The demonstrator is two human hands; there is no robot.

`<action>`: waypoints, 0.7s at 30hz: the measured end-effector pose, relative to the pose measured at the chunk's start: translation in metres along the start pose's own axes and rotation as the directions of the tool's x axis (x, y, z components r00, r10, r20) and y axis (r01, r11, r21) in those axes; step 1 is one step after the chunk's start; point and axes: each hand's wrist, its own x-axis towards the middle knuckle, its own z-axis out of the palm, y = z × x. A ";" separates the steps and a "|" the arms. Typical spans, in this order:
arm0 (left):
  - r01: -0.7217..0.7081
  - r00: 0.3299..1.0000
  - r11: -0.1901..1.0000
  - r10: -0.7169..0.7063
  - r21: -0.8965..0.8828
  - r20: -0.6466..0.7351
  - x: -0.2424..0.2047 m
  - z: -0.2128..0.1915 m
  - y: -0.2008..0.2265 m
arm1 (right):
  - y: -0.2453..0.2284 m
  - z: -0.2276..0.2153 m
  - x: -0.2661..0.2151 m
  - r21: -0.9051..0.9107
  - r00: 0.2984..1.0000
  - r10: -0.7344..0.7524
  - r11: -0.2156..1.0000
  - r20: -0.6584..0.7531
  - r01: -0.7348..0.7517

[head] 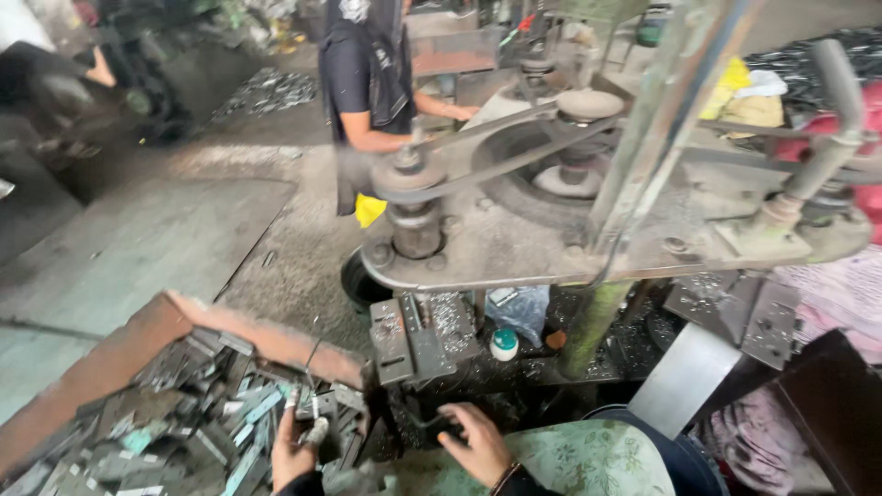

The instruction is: The person repeatedly picks up small metal brackets from a bin, places them into a die on a manual punching machine, and operates the lever to punch holes. After each cycle, the processed bracket is removed and returned to the bin. The task is performed one at a time in a repetitive loop.

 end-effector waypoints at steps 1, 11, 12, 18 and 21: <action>0.032 0.998 0.997 -0.028 -0.077 0.053 0.015 0.024 -0.016 | -0.005 0.007 0.008 0.183 0.999 0.028 0.983 0.019 -0.031; 0.597 0.802 0.669 -0.502 -0.444 0.323 0.042 0.197 -0.117 | 0.018 -0.001 0.039 0.940 0.924 0.382 0.300 0.038 -0.163; 0.628 0.778 0.629 -0.523 -0.459 0.348 0.039 0.200 -0.117 | 0.019 -0.009 0.034 0.951 0.939 0.345 0.285 0.014 -0.119; 0.604 0.796 0.656 -0.484 -0.452 0.363 0.035 0.205 -0.096 | 0.015 -0.020 0.027 0.967 0.949 0.316 0.238 0.011 -0.091; 0.593 0.804 0.686 -0.537 -0.422 0.256 0.036 0.206 -0.092 | 0.015 -0.017 0.037 0.945 0.923 0.382 0.317 -0.050 -0.080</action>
